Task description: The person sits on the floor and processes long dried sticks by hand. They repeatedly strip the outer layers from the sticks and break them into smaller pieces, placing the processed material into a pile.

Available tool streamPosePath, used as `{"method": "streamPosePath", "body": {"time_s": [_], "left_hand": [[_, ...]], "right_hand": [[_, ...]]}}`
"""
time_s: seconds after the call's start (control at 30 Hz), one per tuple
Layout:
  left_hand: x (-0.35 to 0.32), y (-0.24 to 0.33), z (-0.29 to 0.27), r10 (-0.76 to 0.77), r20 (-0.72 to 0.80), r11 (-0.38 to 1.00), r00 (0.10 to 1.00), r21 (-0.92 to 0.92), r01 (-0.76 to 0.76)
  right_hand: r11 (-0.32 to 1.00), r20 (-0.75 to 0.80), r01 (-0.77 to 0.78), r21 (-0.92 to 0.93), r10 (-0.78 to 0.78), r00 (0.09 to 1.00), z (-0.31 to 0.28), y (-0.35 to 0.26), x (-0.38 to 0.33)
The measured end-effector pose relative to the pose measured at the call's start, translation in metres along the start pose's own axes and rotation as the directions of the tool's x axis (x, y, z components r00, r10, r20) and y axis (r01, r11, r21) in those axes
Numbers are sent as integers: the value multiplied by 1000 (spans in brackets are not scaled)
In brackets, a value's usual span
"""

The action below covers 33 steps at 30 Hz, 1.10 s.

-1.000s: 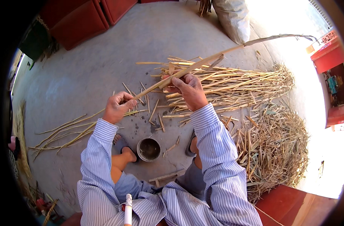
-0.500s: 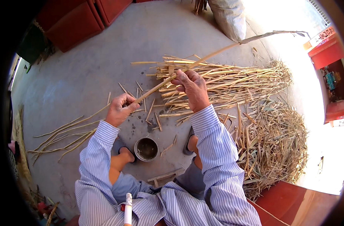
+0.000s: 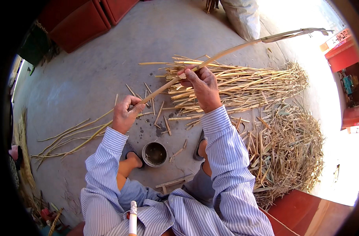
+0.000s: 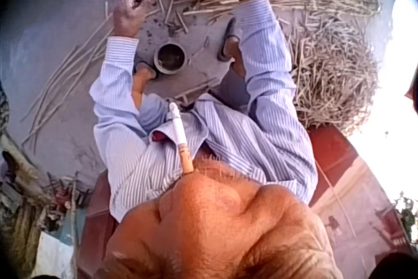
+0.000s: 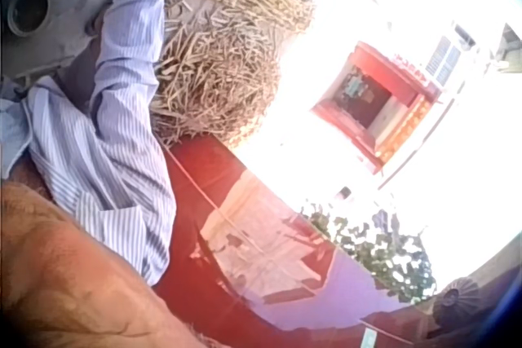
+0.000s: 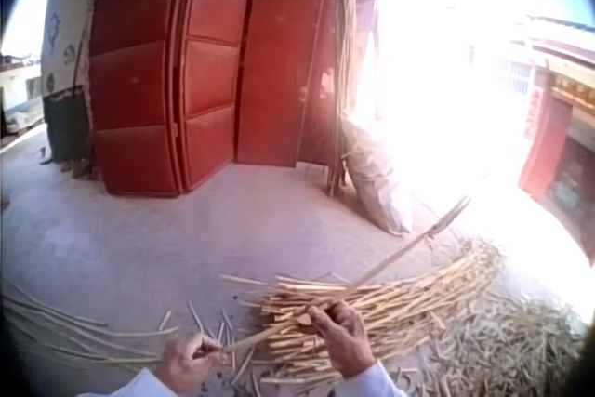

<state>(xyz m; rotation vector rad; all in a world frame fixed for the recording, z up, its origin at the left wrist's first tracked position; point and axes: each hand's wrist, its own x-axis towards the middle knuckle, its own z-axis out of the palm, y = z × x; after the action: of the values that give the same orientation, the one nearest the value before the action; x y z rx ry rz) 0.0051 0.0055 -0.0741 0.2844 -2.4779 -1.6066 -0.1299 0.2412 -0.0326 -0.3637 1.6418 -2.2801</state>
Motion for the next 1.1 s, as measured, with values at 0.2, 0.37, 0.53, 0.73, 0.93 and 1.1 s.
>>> {"method": "streamPosePath", "body": {"time_s": [0.2,0.37,0.53,0.73,0.93,1.1], "left_hand": [[6,-6,3,-66,-42,985,997,-161,58],[19,4,-25,-217,-303,837,928,-547,17],[40,7,-66,-109,-394,931,913,-361,-45],[34,108,18,400,-220,908,890,-39,-418],[-7,164,97,847,172,435,503,320,-841],[34,111,29,651,53,572,757,621,-536]], "right_hand": [[1000,-25,-7,-1,7,1000,9,-2,-5],[999,-80,-41,-1,41,996,-4,8,-5],[993,-98,-120,8,120,988,-11,10,-10],[980,-17,-112,167,116,993,25,60,-15],[911,-13,-365,191,374,927,55,65,-27],[920,26,-312,238,315,949,42,44,-20]]}}
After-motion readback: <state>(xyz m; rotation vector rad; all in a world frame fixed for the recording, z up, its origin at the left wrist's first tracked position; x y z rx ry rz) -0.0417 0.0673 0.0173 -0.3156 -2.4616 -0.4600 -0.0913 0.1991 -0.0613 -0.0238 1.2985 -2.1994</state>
